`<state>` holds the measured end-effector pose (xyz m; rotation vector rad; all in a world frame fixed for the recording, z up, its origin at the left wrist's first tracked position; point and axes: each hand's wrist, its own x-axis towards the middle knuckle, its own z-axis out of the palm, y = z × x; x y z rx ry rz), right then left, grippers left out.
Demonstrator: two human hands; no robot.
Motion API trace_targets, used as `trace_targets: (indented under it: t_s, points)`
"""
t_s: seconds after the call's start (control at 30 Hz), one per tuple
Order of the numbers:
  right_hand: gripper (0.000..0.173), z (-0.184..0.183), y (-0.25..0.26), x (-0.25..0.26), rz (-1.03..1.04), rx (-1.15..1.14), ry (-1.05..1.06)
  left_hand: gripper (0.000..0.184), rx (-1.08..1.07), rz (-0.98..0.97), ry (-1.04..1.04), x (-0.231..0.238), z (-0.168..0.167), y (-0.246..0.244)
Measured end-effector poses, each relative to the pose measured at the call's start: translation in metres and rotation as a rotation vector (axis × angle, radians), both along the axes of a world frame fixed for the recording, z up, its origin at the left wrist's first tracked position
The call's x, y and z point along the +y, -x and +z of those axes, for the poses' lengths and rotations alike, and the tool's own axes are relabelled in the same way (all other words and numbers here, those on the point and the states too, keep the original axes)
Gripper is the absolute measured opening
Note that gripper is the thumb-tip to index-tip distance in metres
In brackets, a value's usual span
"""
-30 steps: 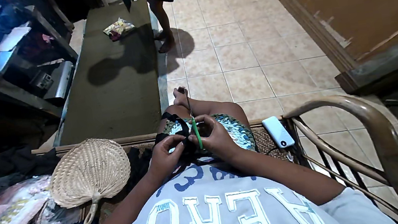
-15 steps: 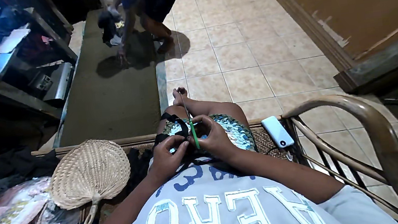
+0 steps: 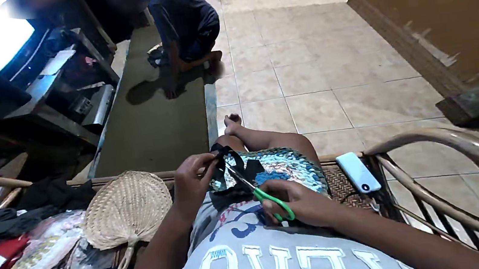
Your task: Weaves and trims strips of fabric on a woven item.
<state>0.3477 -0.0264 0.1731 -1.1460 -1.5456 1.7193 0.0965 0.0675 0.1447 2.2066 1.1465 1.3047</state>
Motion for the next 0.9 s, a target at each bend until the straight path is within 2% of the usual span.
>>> trace_targets:
  t_s: [0.2, 0.4, 0.9]
  points:
    - [0.047, -0.006, 0.004, 0.0, -0.043, 0.037, 0.02, 0.013, 0.211, -0.011, -0.264, -0.006, -0.001, -0.007]
    - [0.045, -0.006, 0.004, 0.001, -0.045, 0.021, 0.036, 0.012, 0.279, -0.039, -0.414, -0.011, -0.005, -0.008]
    - [0.033, -0.013, 0.008, 0.0, -0.104, 0.055, -0.034, 0.012, 0.287, -0.044, -0.482, -0.009, -0.011, -0.01]
